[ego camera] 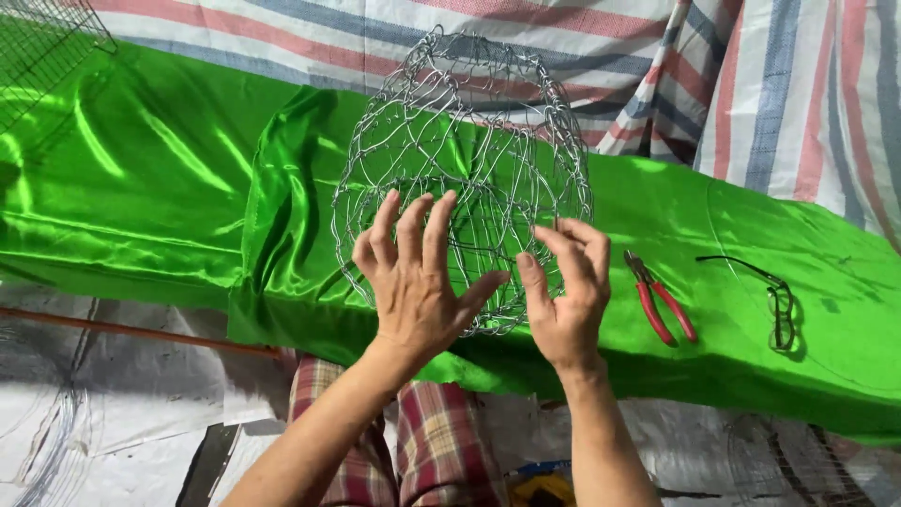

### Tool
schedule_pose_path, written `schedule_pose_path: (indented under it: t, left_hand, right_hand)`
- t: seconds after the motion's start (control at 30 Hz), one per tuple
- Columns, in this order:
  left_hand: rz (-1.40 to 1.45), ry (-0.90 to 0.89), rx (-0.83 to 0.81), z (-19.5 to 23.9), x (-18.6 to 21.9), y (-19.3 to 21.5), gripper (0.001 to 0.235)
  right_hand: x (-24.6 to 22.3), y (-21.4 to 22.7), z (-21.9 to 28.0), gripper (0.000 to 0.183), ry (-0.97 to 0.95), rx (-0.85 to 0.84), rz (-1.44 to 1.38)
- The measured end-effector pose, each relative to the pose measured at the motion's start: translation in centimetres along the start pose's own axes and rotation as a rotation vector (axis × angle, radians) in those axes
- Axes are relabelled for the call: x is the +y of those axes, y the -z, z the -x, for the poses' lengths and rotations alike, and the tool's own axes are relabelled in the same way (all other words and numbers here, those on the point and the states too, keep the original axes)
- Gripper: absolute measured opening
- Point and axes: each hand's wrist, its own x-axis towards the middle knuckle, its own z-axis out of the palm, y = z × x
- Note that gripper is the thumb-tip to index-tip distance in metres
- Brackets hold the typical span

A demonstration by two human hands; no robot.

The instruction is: Manually shaping and inspecting a wire mesh basket by rotating it and adjusting the wire links with fingers.

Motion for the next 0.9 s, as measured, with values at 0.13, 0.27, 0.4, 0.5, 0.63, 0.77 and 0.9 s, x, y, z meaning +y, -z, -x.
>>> schedule_pose_path:
  t: [0.13,0.27,0.4,0.5,0.63,0.77,0.9]
  left_hand:
    - [0.102,-0.013,-0.025,0.3,0.8,0.7,0.086]
    - [0.256,-0.108,0.066,0.7,-0.2,-0.6,0.075]
    - [0.321,-0.095,0.054,1.0,-0.4,-0.3,0.08]
    - [0.337,-0.108,0.045,0.8,-0.5,-0.4,0.081]
    - [0.327,-0.144,0.025,1.0,-0.6,-0.6,0.074]
    - [0.323,-0.155,0.028,1.0,-0.7,-0.6,0.074]
    - [0.333,-0.133,0.012,0.9,-0.8,0.4,0.086]
  right_hand:
    - [-0.1,0.9,0.1,0.031,-0.02,-0.088,0.044]
    - [1.8,0.9,0.1,0.027,-0.018,-0.173,0.044]
    - [1.9,1.5,0.0,0.025,0.001,-0.144,0.006]
    - [1.7,2.3,-1.7,0.027,0.047,-0.044,0.037]
    - [2.8,2.9,-6.0,0.022,0.18,0.039,0.067]
    - [4.8,0.6,-11.0,0.038,0.358,-0.084,0.034]
    - [4.5,-2.1,-11.6,0.064,0.334,-0.214,0.122]
